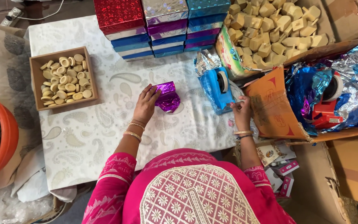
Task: Packing and wrapping small gift items with decorative foil and tape.
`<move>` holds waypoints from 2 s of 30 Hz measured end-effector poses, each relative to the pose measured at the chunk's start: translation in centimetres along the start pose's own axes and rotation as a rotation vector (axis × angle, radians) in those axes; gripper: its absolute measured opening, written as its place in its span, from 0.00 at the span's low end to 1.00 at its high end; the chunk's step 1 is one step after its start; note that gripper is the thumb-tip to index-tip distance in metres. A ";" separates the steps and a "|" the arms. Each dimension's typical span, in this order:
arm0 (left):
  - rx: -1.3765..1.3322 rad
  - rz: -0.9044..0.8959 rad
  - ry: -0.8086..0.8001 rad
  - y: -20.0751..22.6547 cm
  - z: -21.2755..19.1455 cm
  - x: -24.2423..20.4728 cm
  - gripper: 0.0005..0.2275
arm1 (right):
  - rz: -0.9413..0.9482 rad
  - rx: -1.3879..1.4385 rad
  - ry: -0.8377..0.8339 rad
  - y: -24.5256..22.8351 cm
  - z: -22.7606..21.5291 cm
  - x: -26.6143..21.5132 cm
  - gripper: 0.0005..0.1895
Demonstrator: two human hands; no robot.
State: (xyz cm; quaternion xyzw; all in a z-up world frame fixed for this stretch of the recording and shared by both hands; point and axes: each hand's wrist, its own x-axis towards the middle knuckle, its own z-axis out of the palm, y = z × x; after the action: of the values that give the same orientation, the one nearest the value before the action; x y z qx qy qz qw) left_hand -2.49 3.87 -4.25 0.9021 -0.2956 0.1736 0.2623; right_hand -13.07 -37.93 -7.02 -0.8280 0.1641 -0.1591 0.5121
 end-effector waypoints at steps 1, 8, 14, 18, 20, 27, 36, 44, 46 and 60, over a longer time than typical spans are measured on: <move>-0.001 -0.001 0.000 0.0 0.0 0.0 0.23 | 0.001 -0.001 -0.001 0.6 0.0 0.0 0.15; -0.013 -0.003 -0.007 0.1 -0.2 0.2 0.23 | 0.002 0.228 -0.016 5.9 0.3 -0.8 0.13; -0.002 -0.005 -0.008 0.2 -0.1 0.2 0.24 | 0.112 0.336 -0.003 8.8 1.4 -2.2 0.09; -0.013 -0.010 0.009 0.2 0.0 0.1 0.23 | 0.089 0.413 0.078 8.5 3.2 -2.9 0.09; -0.005 -0.010 0.015 0.1 0.2 0.1 0.23 | 0.076 0.439 0.112 7.9 3.9 -3.1 0.09; -0.006 -0.009 0.034 0.1 0.4 -0.1 0.23 | 0.022 0.460 0.232 7.9 5.3 -3.5 0.12; 0.017 -0.002 -0.023 -0.1 0.9 -0.3 0.25 | -0.155 0.085 0.216 3.2 7.9 -9.2 0.09; -0.002 0.003 -0.023 0.0 0.9 -0.3 0.25 | -0.267 0.093 -0.141 -7.6 12.9 -4.6 0.07; 0.000 0.001 -0.027 0.0 1.1 -0.3 0.26 | -0.180 0.166 -0.241 -9.7 14.8 -2.8 0.07; 0.002 0.007 -0.085 0.0 1.1 -0.5 0.30 | -0.212 -0.153 -0.483 -15.1 20.8 3.3 0.06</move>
State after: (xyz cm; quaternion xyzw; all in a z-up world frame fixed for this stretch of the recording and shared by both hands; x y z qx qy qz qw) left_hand -2.72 3.46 -5.39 0.9079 -0.3096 0.1362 0.2478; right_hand 0.50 -16.41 -1.99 -0.8907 -0.0388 0.0034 0.4528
